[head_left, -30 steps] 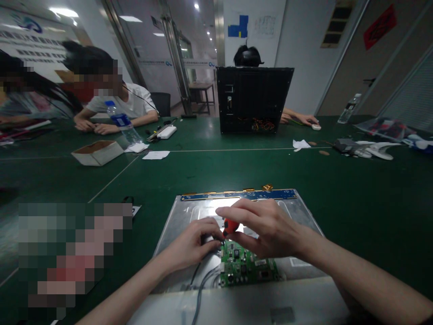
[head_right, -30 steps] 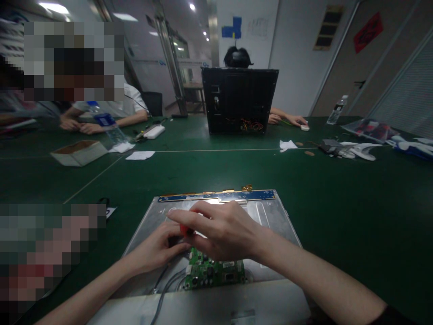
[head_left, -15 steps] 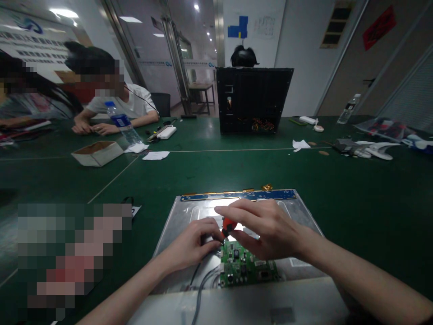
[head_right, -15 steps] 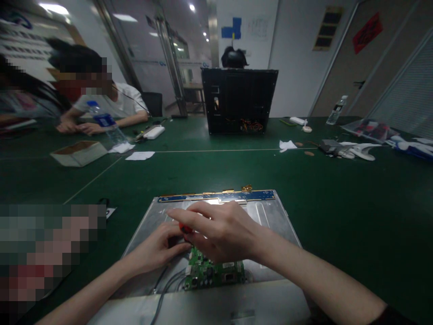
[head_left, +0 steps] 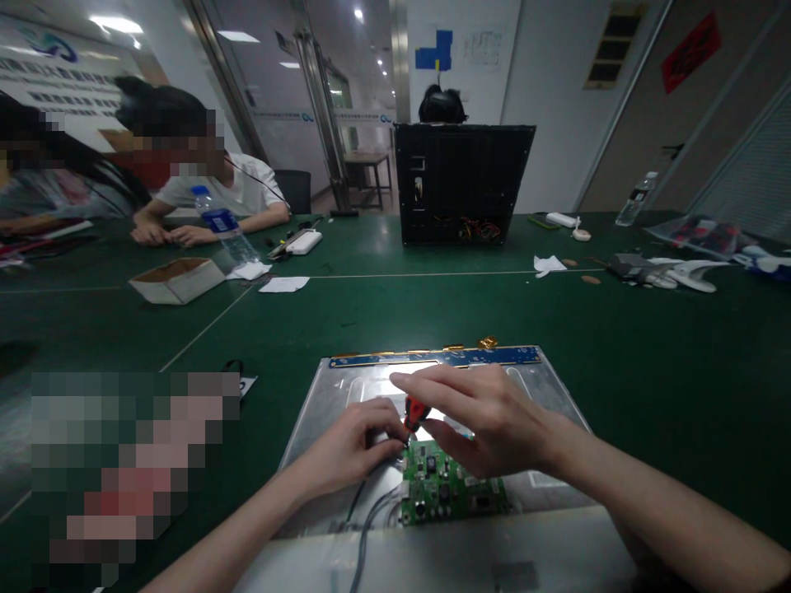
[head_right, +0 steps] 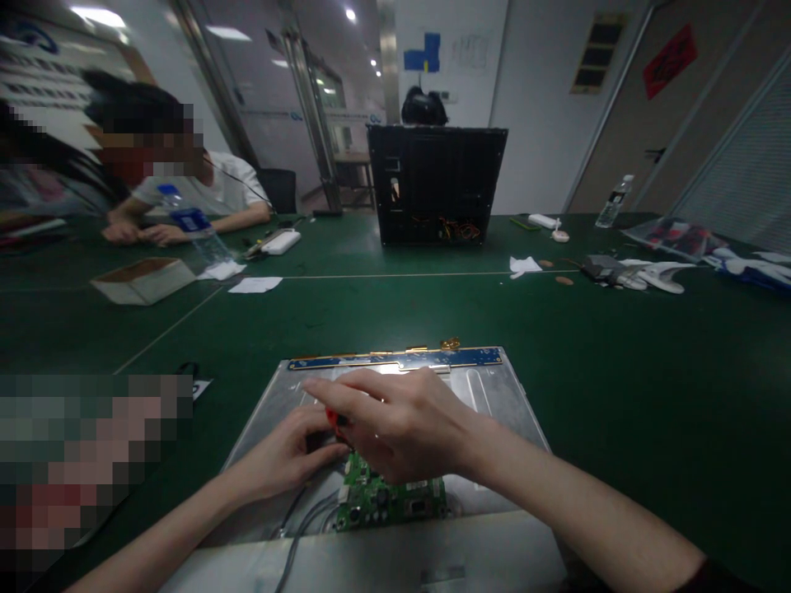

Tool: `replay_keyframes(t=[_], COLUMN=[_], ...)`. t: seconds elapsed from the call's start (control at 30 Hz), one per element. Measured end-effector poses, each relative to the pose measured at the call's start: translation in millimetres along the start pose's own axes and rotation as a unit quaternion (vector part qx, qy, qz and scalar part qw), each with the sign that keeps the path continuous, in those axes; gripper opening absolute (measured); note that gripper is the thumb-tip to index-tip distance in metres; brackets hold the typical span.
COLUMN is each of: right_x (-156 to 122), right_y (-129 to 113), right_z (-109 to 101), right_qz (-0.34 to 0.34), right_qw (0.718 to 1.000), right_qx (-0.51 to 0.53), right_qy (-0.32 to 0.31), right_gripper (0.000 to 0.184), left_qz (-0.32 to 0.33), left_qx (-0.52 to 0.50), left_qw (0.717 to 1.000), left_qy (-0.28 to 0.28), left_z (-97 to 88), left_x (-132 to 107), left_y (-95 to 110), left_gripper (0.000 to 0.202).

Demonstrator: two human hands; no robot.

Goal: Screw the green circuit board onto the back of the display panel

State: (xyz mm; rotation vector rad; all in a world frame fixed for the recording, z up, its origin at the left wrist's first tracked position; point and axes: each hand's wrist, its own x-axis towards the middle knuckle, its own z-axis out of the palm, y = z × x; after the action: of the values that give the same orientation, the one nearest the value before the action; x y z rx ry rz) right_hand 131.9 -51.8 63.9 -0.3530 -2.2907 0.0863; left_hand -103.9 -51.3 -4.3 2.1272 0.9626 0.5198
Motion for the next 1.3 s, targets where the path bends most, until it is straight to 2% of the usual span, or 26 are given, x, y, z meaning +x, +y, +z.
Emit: replay_keyframes(t=[0.23,0.5,0.73,0.87,1.1,1.3], right_x=[-1.8,-1.8,-1.9,-1.5,0.2,-0.9], right_y=[2.2,1.3,2.7,3.0,0.2,1.0], right_z=[0.3,0.5,1.5,-0.1,-0.6,0.9], right_qz=[-0.006,-0.001,0.001,-0.007,-0.001,0.0], right_qw=[0.998,1.0,0.999,0.998,1.0,0.999], right_qx=[-0.069,-0.003,-0.053,-0.059,-0.007,-0.033], right_qy=[0.006,-0.016,0.009,0.001,-0.009,0.001], right_gripper=[0.027,0.041,0.03,0.021,0.039,0.034], left_qz=[0.008,0.006,0.008,0.014,0.009,0.005], left_qx=[0.01,0.008,0.006,0.007,-0.001,0.002], left_qw=[1.0,1.0,1.0,1.0,1.0,1.0], left_qy=[0.012,0.012,0.011,0.021,0.008,0.002], left_z=[-0.2,0.5,0.4,0.2,0.9,0.8], left_x=[0.1,0.5,0.8,1.2,0.5,0.3], left_y=[0.3,0.3,1.3,3.2,-0.5,-2.5], left_gripper=[0.008,0.007,0.009,0.009,0.008,0.008])
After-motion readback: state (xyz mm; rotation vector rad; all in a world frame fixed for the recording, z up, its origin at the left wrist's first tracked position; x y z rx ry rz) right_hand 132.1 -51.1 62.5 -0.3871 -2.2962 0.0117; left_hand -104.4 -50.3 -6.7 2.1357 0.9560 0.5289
